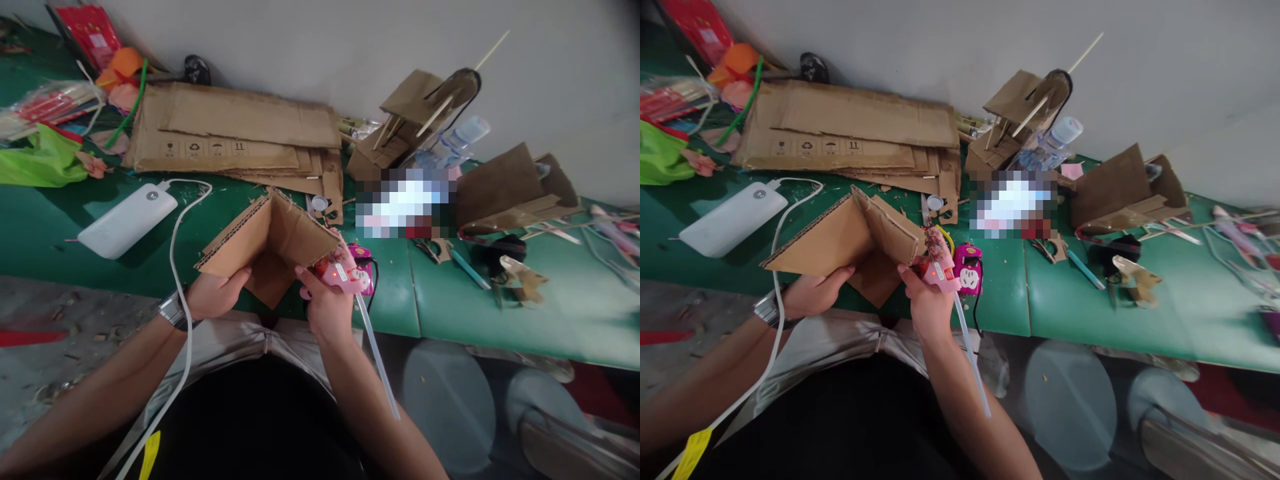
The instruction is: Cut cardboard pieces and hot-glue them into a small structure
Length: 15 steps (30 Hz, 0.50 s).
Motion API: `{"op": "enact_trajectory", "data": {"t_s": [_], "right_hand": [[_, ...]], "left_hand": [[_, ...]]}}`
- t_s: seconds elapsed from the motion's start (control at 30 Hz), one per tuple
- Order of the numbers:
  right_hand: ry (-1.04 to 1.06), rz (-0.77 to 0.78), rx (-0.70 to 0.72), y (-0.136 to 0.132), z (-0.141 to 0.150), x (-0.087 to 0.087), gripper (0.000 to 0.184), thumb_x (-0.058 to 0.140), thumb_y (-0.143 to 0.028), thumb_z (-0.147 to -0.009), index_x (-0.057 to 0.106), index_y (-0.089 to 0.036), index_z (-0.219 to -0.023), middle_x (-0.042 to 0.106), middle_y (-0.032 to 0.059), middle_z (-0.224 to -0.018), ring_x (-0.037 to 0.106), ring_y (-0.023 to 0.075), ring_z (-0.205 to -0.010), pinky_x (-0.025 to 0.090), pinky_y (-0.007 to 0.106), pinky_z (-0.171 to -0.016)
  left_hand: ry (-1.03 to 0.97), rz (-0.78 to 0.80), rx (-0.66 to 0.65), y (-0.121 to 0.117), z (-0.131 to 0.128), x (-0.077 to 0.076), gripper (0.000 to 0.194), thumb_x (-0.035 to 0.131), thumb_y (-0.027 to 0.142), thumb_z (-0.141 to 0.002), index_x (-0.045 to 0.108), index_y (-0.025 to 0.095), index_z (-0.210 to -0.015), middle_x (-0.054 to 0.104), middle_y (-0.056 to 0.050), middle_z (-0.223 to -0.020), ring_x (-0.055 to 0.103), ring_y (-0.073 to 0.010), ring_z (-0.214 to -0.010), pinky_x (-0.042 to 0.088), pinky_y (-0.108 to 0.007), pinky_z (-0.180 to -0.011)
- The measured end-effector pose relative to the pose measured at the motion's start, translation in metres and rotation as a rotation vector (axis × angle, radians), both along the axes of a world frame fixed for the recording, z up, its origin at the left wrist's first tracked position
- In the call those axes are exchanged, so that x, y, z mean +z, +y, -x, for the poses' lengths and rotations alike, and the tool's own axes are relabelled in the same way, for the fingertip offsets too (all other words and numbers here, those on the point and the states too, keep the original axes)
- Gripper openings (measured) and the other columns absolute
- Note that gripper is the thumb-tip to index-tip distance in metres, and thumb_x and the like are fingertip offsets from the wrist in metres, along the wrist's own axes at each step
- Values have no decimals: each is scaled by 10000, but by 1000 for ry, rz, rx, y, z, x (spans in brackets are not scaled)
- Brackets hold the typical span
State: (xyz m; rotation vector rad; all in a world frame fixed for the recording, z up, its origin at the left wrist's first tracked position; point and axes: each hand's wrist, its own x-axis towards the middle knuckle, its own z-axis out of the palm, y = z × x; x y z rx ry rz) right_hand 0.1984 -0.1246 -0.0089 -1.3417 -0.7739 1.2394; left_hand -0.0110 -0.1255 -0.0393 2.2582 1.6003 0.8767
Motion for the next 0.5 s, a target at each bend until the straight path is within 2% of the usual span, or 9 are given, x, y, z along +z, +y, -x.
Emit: {"op": "enact_trajectory", "data": {"t_s": [0.17,0.33,0.4,0.5], "right_hand": [[62,15,-28,-1,2,4,672,865,-264,-677,585,-300,-1286,671,-16,-991,542,116,-666,370,185,-443],[104,5,-52,-2,4,7,678,883,-254,-684,594,-303,-1296,669,-26,-952,540,117,-674,367,177,-447],[113,4,-68,-3,4,7,663,890,-238,-676,610,-294,-1273,664,-27,-926,529,114,-664,367,174,-444],[118,20,-89,-3,5,7,514,899,-230,-656,652,-246,-1106,645,-30,-860,495,103,-634,368,176,-442]], "left_hand": [[-17,3,5,1,1,-6,388,465,366,-1007,757,230,-1222,805,-64,-1192,633,-326,-1343,415,-503,-1249],[-61,-56,45,2,0,-14,425,479,398,-1010,745,160,-1242,771,-119,-1269,625,-359,-1343,419,-524,-1235],[-82,-77,32,1,-2,-9,414,506,409,-1013,728,163,-1262,760,-128,-1277,633,-357,-1325,442,-524,-1211],[-117,-20,-25,-5,-2,7,409,584,442,-999,691,188,-1300,749,-128,-1250,642,-358,-1284,463,-544,-1167]]}}
